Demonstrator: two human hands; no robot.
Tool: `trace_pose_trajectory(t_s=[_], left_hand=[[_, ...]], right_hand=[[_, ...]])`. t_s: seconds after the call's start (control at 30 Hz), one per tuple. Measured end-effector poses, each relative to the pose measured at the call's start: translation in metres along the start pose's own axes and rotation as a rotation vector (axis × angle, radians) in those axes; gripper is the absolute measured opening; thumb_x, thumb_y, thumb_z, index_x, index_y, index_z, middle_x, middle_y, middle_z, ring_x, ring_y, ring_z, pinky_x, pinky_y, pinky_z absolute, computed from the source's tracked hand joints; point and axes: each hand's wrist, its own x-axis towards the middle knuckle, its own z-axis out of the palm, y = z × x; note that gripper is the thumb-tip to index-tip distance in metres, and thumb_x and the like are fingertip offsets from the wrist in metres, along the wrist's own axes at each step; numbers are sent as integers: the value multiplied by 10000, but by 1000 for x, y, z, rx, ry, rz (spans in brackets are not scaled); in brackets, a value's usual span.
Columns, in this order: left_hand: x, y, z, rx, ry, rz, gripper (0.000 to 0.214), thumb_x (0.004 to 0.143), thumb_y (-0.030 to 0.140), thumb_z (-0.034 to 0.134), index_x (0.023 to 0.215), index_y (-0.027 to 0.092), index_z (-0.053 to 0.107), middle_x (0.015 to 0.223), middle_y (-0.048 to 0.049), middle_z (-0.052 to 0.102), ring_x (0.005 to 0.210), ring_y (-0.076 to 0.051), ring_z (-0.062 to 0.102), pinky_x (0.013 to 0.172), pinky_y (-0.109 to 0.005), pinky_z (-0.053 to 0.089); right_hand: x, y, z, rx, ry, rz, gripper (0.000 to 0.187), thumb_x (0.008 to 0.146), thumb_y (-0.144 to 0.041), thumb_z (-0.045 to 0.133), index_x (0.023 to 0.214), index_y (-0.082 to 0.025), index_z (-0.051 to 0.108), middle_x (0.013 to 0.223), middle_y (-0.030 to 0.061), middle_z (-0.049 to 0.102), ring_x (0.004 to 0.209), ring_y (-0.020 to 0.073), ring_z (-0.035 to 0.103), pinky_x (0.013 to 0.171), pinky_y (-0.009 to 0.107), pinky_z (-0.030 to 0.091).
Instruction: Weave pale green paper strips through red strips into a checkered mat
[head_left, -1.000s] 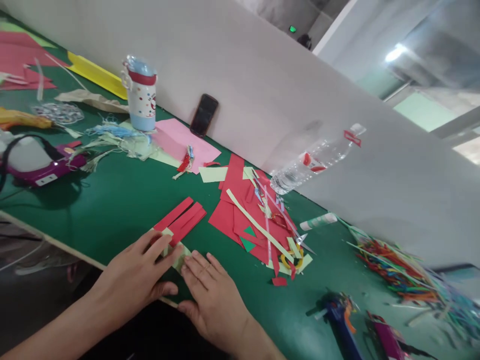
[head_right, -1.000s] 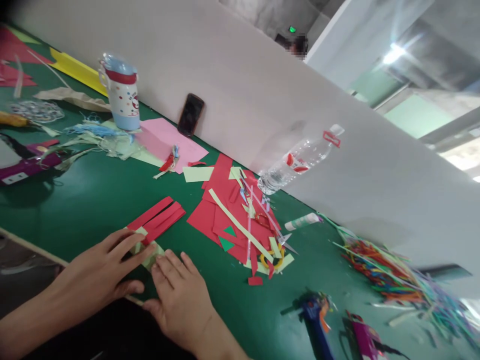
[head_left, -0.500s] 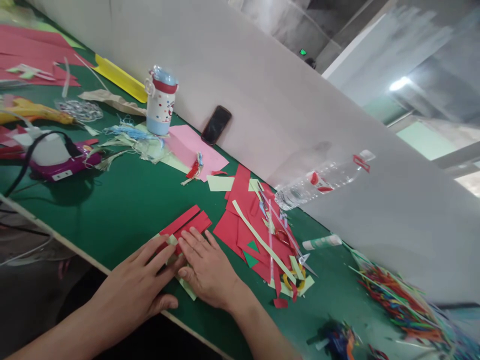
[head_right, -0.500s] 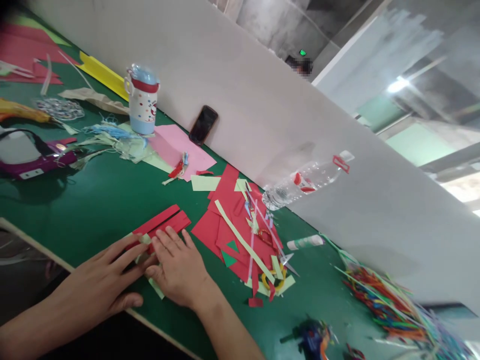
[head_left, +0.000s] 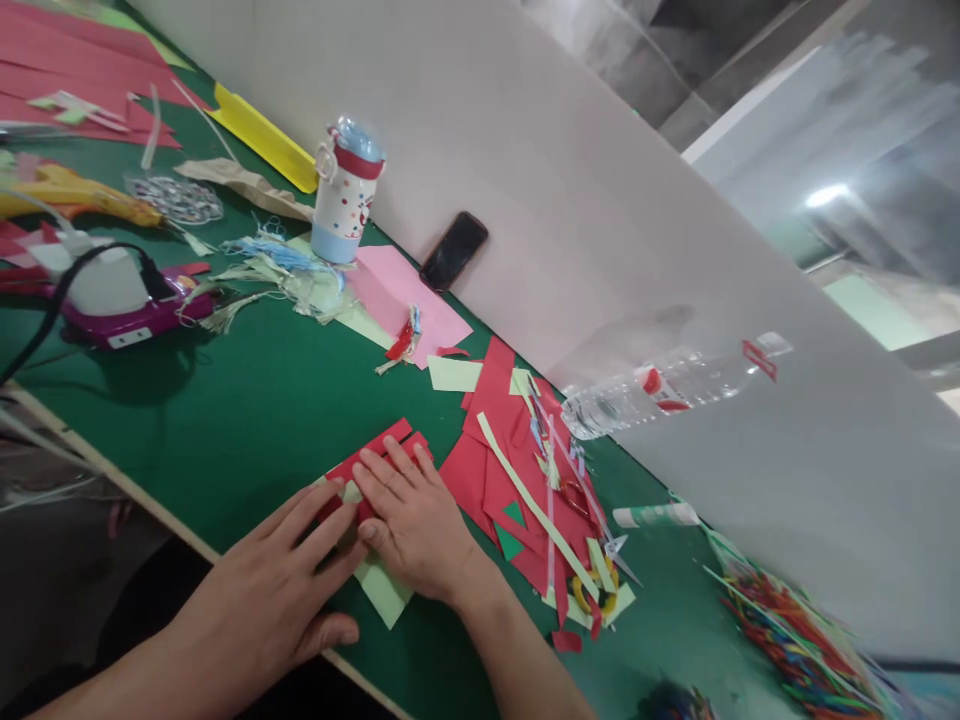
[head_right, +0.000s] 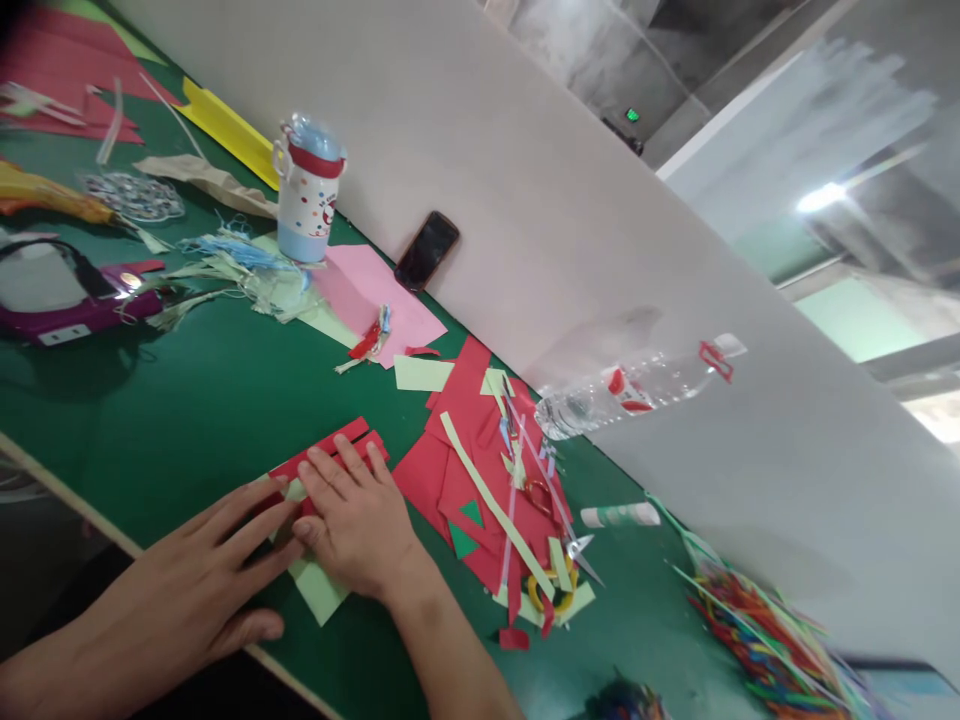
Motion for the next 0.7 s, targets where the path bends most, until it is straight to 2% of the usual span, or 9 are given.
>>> trace_pose_trajectory(t_s=[0.17, 0.27, 0.37, 0.43, 0.5, 0.6, 0.7], left_hand=[[1, 1, 0, 5, -46, -10, 669, 786, 783, 537, 1268, 331, 642, 1238, -53, 667, 1261, -282, 505, 1110, -434, 323], [-3, 5, 0, 5, -6, -3, 674, 787, 795, 519, 1286, 354, 619, 1275, -41, 655, 1279, -266, 499, 1170, -439, 221], [-9, 12, -3, 8, 15, 104, 676, 805, 786, 506, 1306, 341, 600, 1326, -14, 639, 1301, -259, 484, 1208, -432, 108], [-10, 18, -5, 37, 16, 209, 652, 844, 731, 517, 1317, 289, 598, 1342, -21, 637, 1294, -260, 487, 1212, -437, 78], [-9, 24, -5, 61, 11, 244, 641, 869, 701, 506, 1315, 250, 602, 1347, -28, 641, 1298, -252, 482, 1212, -432, 80], [-5, 32, -5, 57, 11, 200, 676, 878, 741, 435, 1292, 239, 619, 1357, -19, 641, 1330, -226, 458, 1204, -395, 106], [-4, 37, -4, 54, 8, 215, 658, 887, 722, 440, 1272, 226, 635, 1333, -27, 659, 1305, -224, 492, 1176, -373, 151]], right_hand=[[1, 8, 1, 51, -98, 25, 531, 1064, -453, 281, 1544, -227, 304, 1617, -5, 287, 1526, 224, 125, 1235, 536, 151], [0, 9, 0, 67, -100, 25, 532, 1061, -455, 287, 1543, -231, 311, 1616, -6, 289, 1528, 225, 112, 1241, 522, 133], [0, 9, -1, 78, -85, 23, 528, 1058, -446, 286, 1541, -235, 321, 1606, -2, 317, 1528, 220, 115, 1241, 512, 142], [1, 10, -1, 88, -72, 21, 526, 1058, -444, 277, 1537, -234, 330, 1598, -1, 335, 1527, 218, 118, 1240, 510, 146], [1, 10, -2, 100, -66, 20, 526, 1059, -445, 270, 1534, -229, 339, 1594, 0, 344, 1526, 218, 124, 1241, 510, 140], [1, 11, -2, 117, -69, 17, 536, 1058, -455, 260, 1534, -219, 339, 1598, 0, 336, 1525, 217, 130, 1243, 511, 127], [0, 11, -2, 124, -63, 14, 544, 1060, -470, 249, 1533, -218, 338, 1608, -11, 313, 1528, 215, 110, 1246, 512, 107]])
